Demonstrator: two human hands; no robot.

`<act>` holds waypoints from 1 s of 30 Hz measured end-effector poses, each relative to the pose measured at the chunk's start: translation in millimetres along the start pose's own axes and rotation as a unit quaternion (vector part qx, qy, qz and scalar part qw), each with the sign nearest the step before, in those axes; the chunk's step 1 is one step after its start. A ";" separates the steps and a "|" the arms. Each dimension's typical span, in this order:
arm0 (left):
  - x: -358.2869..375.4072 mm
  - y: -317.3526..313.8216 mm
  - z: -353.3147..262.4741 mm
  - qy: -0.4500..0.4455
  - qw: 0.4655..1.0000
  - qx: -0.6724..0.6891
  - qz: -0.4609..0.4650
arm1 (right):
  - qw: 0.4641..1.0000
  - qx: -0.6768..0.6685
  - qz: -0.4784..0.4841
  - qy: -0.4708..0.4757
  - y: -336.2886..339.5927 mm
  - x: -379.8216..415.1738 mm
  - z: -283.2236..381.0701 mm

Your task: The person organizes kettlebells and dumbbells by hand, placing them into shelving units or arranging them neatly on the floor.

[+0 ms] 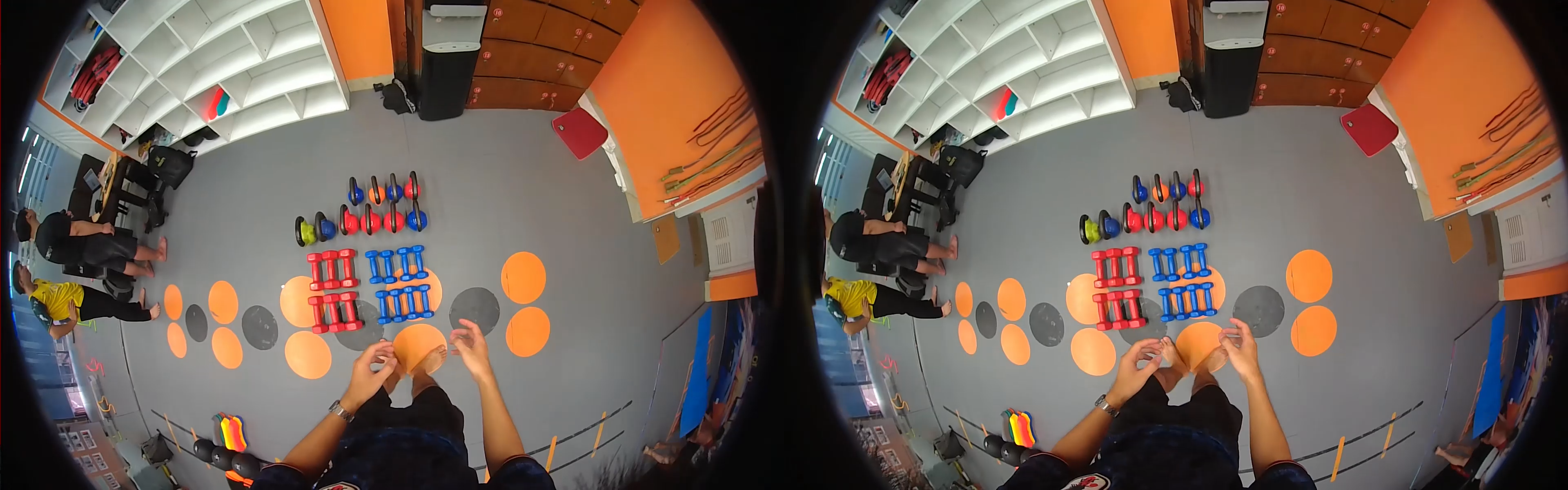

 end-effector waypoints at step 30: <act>-261.9 -193.1 673.7 0.222 0.947 0.231 0.036 | 0.915 0.399 0.002 -0.051 -53.7 -469.8 -496.2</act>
Point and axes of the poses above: each hand's wrist, its own x-axis away from the middle knuckle, its own y-axis out of the back of the hand, z = x × y, the point moved 1 cm from there along -x, towards the middle knuckle, and after that the axes turned 3 degrees about -y, right-handed, at the moved point
